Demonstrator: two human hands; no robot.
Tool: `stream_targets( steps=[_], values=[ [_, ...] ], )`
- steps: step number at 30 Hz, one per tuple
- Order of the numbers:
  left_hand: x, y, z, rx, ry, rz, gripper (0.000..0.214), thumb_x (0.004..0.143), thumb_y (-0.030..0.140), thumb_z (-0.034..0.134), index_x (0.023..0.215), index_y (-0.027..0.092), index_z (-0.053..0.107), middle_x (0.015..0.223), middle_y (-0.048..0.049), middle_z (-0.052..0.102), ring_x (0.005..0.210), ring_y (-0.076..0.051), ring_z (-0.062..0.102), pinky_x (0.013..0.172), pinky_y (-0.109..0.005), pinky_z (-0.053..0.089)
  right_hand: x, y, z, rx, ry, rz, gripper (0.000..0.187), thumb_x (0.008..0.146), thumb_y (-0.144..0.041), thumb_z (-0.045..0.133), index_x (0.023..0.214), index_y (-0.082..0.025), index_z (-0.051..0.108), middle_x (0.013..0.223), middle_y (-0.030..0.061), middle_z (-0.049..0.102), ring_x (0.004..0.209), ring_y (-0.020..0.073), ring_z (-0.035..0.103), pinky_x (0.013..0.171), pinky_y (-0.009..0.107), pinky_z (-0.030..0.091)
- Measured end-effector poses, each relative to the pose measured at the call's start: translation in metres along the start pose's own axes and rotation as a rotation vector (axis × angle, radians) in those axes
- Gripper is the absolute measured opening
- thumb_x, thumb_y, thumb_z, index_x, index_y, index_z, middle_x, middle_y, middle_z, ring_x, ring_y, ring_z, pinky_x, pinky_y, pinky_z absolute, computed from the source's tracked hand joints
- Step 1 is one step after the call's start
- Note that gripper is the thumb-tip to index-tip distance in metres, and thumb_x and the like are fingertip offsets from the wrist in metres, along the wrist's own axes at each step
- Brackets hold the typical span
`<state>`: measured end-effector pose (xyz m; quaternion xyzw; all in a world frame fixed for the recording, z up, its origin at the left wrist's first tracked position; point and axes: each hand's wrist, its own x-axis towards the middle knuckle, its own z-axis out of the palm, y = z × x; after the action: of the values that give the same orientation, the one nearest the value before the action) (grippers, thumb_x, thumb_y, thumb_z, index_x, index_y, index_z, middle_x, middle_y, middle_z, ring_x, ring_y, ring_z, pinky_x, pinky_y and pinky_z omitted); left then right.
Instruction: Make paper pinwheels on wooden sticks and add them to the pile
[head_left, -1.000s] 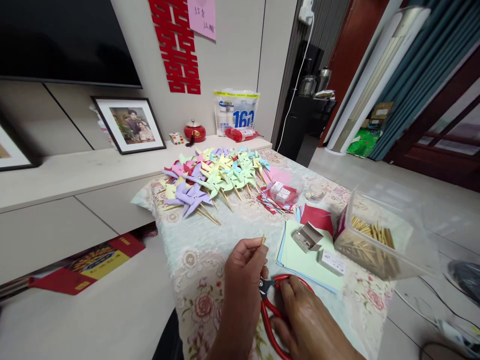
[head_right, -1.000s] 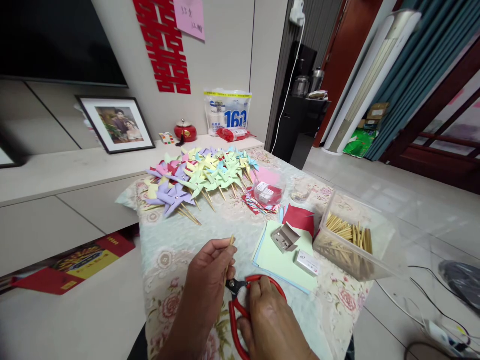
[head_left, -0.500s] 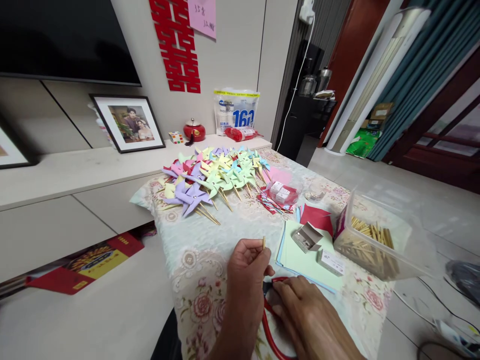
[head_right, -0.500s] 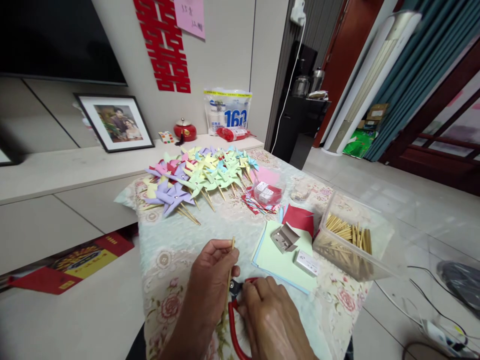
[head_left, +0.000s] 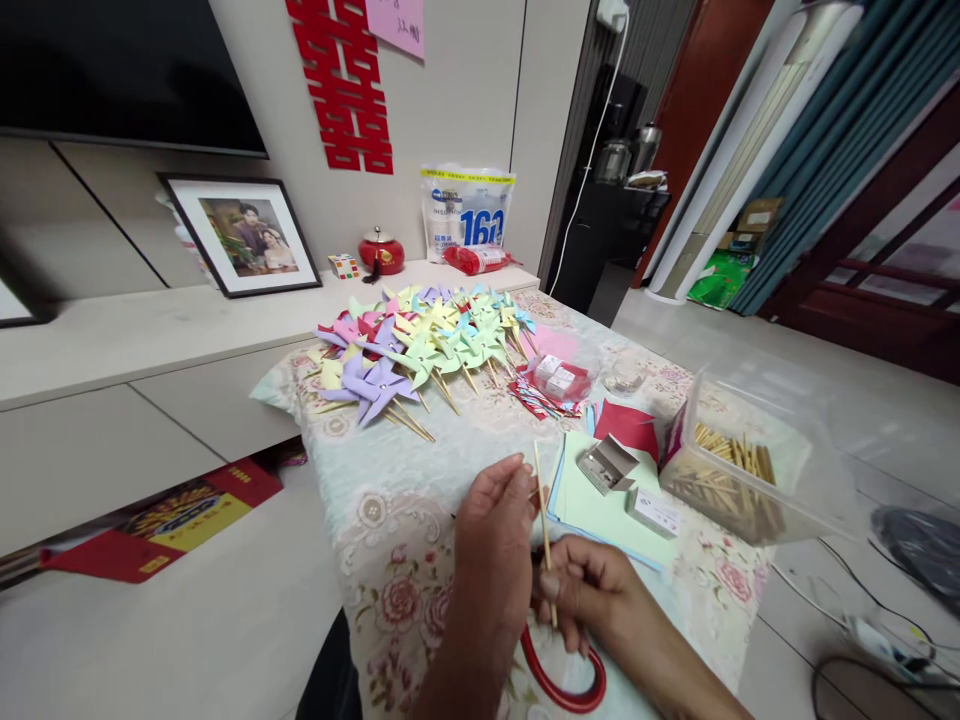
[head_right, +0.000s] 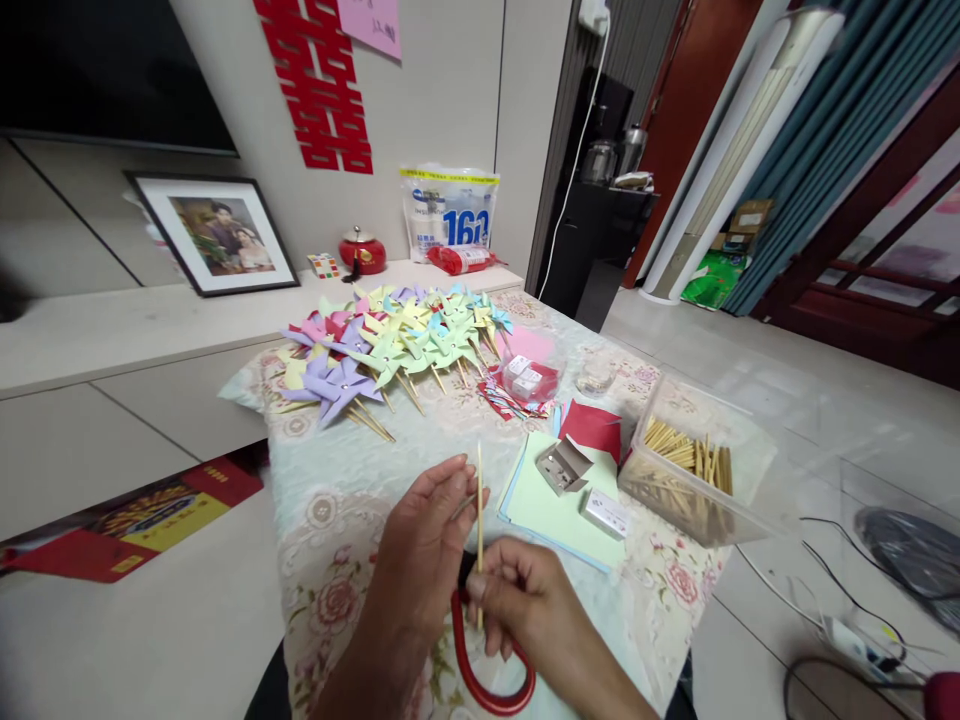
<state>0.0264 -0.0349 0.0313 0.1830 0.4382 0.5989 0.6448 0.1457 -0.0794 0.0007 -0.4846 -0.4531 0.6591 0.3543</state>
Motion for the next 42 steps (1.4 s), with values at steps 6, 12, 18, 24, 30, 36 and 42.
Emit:
stream_targets(
  steps=[6,12,18,24,30,36,42],
  values=[
    [0.012,-0.007,-0.014,0.043,-0.050,-0.056,0.035,0.072,0.033,0.076,0.100,0.014,0.071,0.105,-0.0123,0.072,0.088,-0.019,0.067,0.080,-0.032,0.053,0.009,-0.019,-0.007,0.286,0.073,0.079,0.047,0.068,-0.054,0.083,0.074,-0.016,0.056,0.061,-0.0022,0.063,0.038,0.0029,0.043,0.040,0.017,0.027],
    [0.014,-0.011,-0.027,0.681,-0.141,0.233,0.017,0.081,0.023,0.058,0.094,0.019,0.068,0.096,-0.0091,0.072,0.088,-0.023,0.065,0.082,-0.037,0.047,0.020,-0.019,-0.017,-0.210,0.167,-0.078,0.034,0.082,-0.051,0.067,0.076,-0.019,0.057,0.058,-0.0040,0.057,0.044,0.0084,0.045,0.046,0.022,0.031],
    [-0.008,-0.019,-0.035,1.548,-0.411,0.389,0.025,0.085,0.020,0.055,0.106,0.019,0.067,0.109,-0.0119,0.067,0.107,-0.032,0.055,0.097,-0.050,0.036,0.031,-0.022,-0.025,-0.957,0.322,-0.180,0.007,0.085,-0.019,0.055,0.088,-0.020,0.062,0.066,0.0003,0.066,0.064,0.0182,0.061,0.061,0.026,0.037],
    [-0.007,-0.019,-0.045,1.676,-0.522,0.361,0.016,0.087,0.025,0.059,0.100,0.018,0.066,0.113,-0.0107,0.064,0.111,-0.030,0.051,0.100,-0.048,0.033,0.037,-0.023,-0.025,-1.084,0.313,-0.103,0.009,0.089,-0.020,0.057,0.093,-0.018,0.065,0.075,0.0050,0.073,0.072,0.0205,0.067,0.064,0.026,0.039],
    [-0.001,-0.015,-0.051,1.639,-0.553,0.344,0.011,0.088,0.017,0.056,0.094,0.019,0.065,0.110,-0.0086,0.065,0.110,-0.028,0.051,0.100,-0.044,0.033,0.030,-0.024,-0.021,-1.095,0.334,-0.125,0.010,0.090,-0.017,0.056,0.093,-0.017,0.065,0.078,0.0053,0.073,0.072,0.0191,0.067,0.063,0.024,0.039],
    [0.002,-0.013,-0.052,1.598,-0.589,0.356,0.014,0.085,0.013,0.053,0.090,0.021,0.064,0.103,-0.0071,0.066,0.105,-0.027,0.052,0.097,-0.046,0.033,0.011,-0.039,-0.029,-1.084,0.399,-0.238,0.023,0.093,-0.021,0.051,0.111,-0.018,0.063,0.079,0.0042,0.074,0.072,0.0202,0.069,0.066,0.026,0.041],
    [0.009,-0.007,-0.052,1.683,-0.610,0.318,0.024,0.072,0.005,0.054,0.085,0.021,0.064,0.098,-0.0047,0.068,0.104,-0.025,0.054,0.093,-0.041,0.034,0.019,-0.032,-0.026,-1.172,0.357,-0.132,0.023,0.092,-0.020,0.050,0.111,-0.016,0.064,0.088,0.0090,0.077,0.082,0.0236,0.072,0.068,0.027,0.041]
  ],
)
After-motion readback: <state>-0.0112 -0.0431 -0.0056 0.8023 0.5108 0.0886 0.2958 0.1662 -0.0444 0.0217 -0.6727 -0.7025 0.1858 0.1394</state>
